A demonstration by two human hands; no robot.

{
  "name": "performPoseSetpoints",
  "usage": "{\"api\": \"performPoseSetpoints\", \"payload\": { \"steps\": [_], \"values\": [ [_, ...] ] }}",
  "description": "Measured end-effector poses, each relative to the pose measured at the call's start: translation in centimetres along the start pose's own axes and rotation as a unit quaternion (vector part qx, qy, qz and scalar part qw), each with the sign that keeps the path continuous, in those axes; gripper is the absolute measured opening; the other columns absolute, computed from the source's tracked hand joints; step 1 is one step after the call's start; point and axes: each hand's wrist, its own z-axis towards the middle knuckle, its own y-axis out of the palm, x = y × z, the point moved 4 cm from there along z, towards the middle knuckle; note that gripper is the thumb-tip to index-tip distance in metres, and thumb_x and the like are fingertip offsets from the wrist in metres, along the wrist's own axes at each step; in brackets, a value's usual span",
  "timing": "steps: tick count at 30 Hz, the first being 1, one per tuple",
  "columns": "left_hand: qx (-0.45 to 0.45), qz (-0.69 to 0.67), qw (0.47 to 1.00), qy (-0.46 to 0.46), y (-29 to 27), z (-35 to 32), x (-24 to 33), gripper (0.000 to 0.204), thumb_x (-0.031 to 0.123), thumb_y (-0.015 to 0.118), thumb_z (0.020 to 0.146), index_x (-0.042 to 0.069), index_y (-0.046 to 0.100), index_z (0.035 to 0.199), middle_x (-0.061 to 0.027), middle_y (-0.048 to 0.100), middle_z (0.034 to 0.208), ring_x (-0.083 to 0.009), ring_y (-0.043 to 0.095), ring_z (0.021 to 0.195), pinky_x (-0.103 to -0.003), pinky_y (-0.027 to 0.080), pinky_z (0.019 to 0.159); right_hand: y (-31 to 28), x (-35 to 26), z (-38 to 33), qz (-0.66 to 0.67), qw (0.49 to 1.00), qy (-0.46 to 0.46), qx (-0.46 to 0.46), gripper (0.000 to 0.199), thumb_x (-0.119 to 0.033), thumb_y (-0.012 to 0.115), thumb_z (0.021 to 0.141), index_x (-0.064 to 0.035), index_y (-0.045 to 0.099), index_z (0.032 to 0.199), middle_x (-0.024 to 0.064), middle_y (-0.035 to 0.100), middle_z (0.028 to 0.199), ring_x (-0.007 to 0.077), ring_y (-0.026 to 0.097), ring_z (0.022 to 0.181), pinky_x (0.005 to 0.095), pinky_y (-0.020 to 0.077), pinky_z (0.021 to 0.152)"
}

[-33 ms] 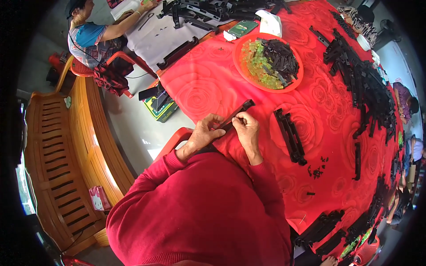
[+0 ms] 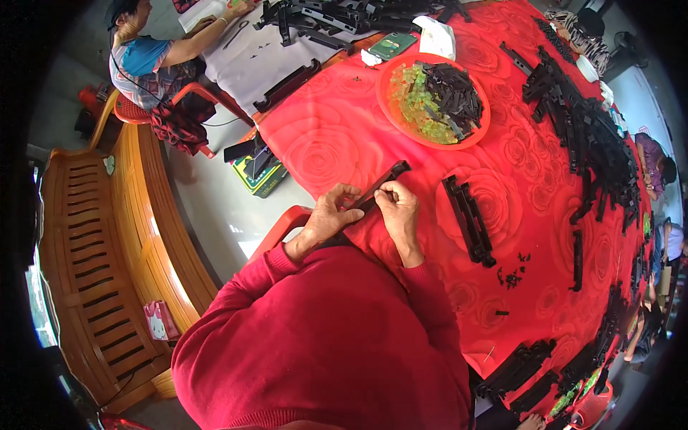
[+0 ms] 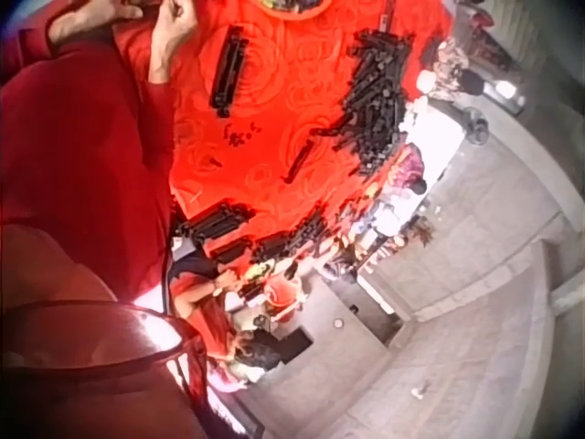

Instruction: The person assembles plastic components by fitting small pieces into plastic frames by hand, packs a stack of assembled frames into a cardboard box, and fits pieces into additional plastic frames.

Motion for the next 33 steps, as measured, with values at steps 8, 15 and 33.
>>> {"api": "performPoseSetpoints", "payload": {
  "steps": [8,15,33],
  "values": [
    [-0.026,0.006,0.999,0.043,-0.8,0.2,0.6,0.041,0.005,0.071,0.075,0.003,0.054,0.113,-0.0060,0.059,0.093,-0.0122,0.053,0.082,-0.028,0.047,0.072,1.2,-1.3,0.3,-0.035,0.999,-0.034,0.004,0.008,0.003,0.065,0.075,-0.0024,0.058,0.075,-0.0040,0.044,0.055,0.0031,0.037,0.051,0.0236,0.0295,0.045],
    [-0.060,0.003,0.997,0.045,-1.4,0.9,1.0,0.035,0.004,0.069,0.076,0.002,0.057,0.110,-0.0090,0.062,0.090,-0.0162,0.059,0.083,-0.032,0.049,0.074,1.5,0.0,0.6,-0.103,0.994,0.000,-0.025,0.011,-0.001,0.066,0.075,-0.0027,0.056,0.073,-0.0004,0.047,0.054,0.0065,0.042,0.049,0.0269,0.0338,0.045],
    [-0.076,0.207,0.969,0.113,-1.9,1.5,3.6,0.031,0.004,0.063,0.076,0.003,0.058,0.107,-0.0179,0.061,0.098,-0.0375,0.060,0.091,-0.042,0.049,0.076,1.2,-0.5,1.7,-0.234,0.967,0.088,-0.051,0.014,-0.014,0.067,0.075,-0.0012,0.061,0.076,0.0119,0.062,0.064,0.0236,0.061,0.058,0.0363,0.0449,0.056]
  ]
}}
